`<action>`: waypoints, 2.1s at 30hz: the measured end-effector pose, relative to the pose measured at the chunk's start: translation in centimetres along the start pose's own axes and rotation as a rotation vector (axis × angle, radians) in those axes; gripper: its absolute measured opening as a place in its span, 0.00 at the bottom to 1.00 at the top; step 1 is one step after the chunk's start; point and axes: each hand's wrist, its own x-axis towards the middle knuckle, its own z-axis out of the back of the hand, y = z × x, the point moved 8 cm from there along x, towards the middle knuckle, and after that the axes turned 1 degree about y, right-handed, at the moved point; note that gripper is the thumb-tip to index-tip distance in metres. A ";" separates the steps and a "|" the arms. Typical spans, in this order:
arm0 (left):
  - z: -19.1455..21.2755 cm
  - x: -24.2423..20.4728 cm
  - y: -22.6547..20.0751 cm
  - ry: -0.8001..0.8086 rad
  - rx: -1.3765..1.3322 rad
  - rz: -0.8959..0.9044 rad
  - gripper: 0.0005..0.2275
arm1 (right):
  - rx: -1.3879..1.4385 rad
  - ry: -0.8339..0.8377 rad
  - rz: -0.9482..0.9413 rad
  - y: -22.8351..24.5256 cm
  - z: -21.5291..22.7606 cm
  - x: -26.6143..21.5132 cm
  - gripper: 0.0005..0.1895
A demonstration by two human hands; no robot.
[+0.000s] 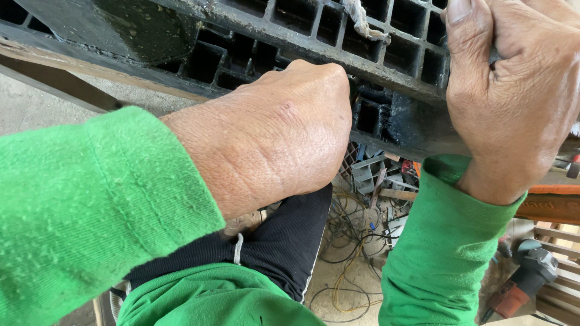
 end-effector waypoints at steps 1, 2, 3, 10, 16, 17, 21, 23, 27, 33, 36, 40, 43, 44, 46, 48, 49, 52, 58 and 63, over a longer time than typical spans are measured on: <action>0.0 0.0 0.0 0.001 -0.004 -0.001 0.07 | 0.002 -0.004 0.012 0.0 0.0 -0.1 0.11; 0.0 -0.1 0.0 -0.001 -0.004 0.000 0.07 | 0.007 -0.009 0.024 0.1 0.1 -0.1 0.11; -0.1 -0.2 0.1 -0.002 -0.003 0.003 0.07 | 0.012 -0.007 0.021 0.0 0.0 -0.1 0.11; 0.0 -0.2 0.6 0.012 0.001 -0.026 0.07 | -0.019 -0.014 0.020 0.3 0.3 0.3 0.12; -0.4 0.1 2.0 0.021 0.023 -0.120 0.07 | -0.061 -0.073 0.060 1.0 1.0 1.5 0.11; -1.0 0.2 2.2 0.060 0.094 -0.168 0.06 | -0.061 -0.080 0.067 1.2 1.0 1.7 0.11; -2.0 0.8 4.7 0.053 -0.041 -0.139 0.09 | -0.115 -0.119 0.047 2.0 1.3 2.0 0.10; -1.8 0.8 5.0 -0.030 -0.048 -0.258 0.12 | -0.181 -0.130 0.022 2.1 1.5 1.9 0.09; -1.5 -0.1 7.2 -0.101 -0.364 -0.313 0.09 | -0.199 -0.163 0.013 2.5 1.6 1.9 0.09; -2.2 -1.8 8.9 -0.026 -0.577 -0.163 0.10 | -0.155 -0.168 0.037 2.6 1.6 2.2 0.08; -0.4 -2.8 6.9 -0.151 -0.486 -0.469 0.10 | -0.121 -0.166 0.048 2.7 1.5 2.2 0.09; -1.2 -2.1 7.5 -0.097 -0.526 -0.338 0.10 | -0.128 -0.170 0.069 2.7 1.5 2.0 0.09; -0.8 -2.6 6.2 -0.153 -0.432 -0.511 0.10 | -0.087 -0.166 0.069 2.5 1.3 2.0 0.10; -1.2 -2.3 6.5 -0.119 -0.464 -0.441 0.10 | -0.085 -0.163 0.062 2.4 1.3 2.0 0.10; -1.8 -1.9 7.1 -0.052 -0.520 -0.307 0.10 | -0.078 -0.159 0.050 2.3 1.2 2.1 0.11; -2.4 -1.6 7.7 0.013 -0.566 -0.185 0.10 | -0.084 -0.158 0.039 2.2 1.2 2.2 0.11; -2.3 -1.6 7.5 0.007 -0.555 -0.196 0.10 | -0.097 -0.157 0.033 2.2 1.2 2.2 0.11; -2.2 -1.5 7.3 -0.005 -0.515 -0.202 0.10 | -0.136 -0.162 0.035 2.1 1.4 2.2 0.11; -0.3 -4.2 3.0 -0.307 0.066 -0.613 0.10 | -0.082 -0.185 0.072 2.1 1.3 1.7 0.11; -1.2 -2.0 4.2 0.057 0.001 -0.106 0.12 | -0.112 -0.179 0.032 1.3 0.9 0.9 0.13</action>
